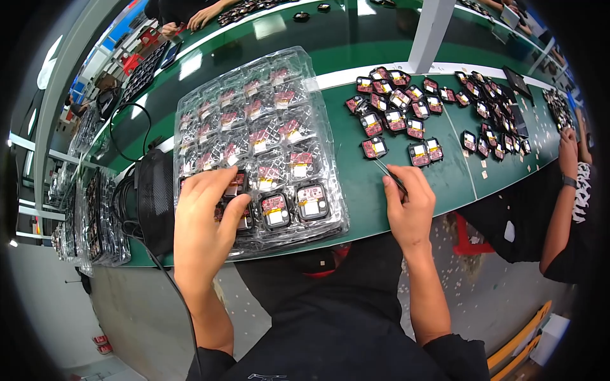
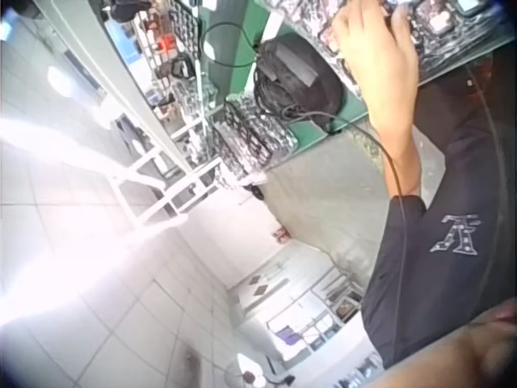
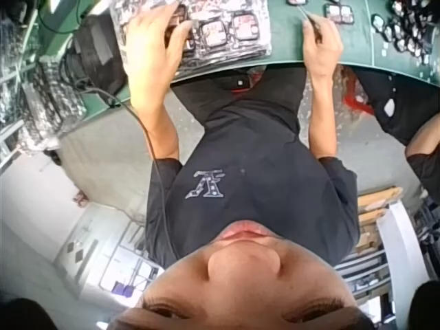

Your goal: The recorder is assembling electronic units, likely car dash cams or similar devices, by inserting internal components into housings and applying adhesive or small screws.

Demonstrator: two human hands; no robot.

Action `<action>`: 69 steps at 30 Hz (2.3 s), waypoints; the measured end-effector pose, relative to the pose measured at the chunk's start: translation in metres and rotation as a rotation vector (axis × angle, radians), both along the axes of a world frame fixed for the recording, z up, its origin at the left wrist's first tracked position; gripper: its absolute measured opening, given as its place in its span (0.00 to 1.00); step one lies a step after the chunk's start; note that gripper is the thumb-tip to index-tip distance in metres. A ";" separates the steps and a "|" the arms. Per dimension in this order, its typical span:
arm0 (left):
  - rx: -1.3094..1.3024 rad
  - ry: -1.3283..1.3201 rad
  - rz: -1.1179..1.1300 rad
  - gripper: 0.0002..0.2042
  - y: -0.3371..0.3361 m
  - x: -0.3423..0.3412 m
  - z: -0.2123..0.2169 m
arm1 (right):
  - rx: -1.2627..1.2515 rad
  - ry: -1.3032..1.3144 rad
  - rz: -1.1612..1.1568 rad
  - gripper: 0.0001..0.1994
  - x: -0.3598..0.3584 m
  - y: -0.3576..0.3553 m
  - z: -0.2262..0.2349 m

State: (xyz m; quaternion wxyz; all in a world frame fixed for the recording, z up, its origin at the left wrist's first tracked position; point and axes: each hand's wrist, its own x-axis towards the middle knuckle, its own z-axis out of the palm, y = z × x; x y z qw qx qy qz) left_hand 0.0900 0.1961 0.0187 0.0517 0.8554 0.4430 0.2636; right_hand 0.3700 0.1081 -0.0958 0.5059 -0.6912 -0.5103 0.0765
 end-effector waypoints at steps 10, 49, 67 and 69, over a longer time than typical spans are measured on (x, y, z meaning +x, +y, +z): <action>0.032 -0.016 -0.044 0.11 0.010 -0.005 -0.012 | 0.002 -0.037 0.004 0.07 -0.001 0.000 0.003; -1.246 -1.168 -0.246 0.11 -0.131 0.083 -0.133 | 0.051 -0.334 0.143 0.10 -0.009 -0.016 0.002; -1.429 -0.999 -0.238 0.11 -0.149 0.064 -0.138 | -0.293 -0.207 0.019 0.25 -0.007 -0.048 0.022; -1.399 -1.067 -0.237 0.12 -0.147 0.060 -0.126 | -0.240 -0.137 0.057 0.26 -0.009 -0.055 0.034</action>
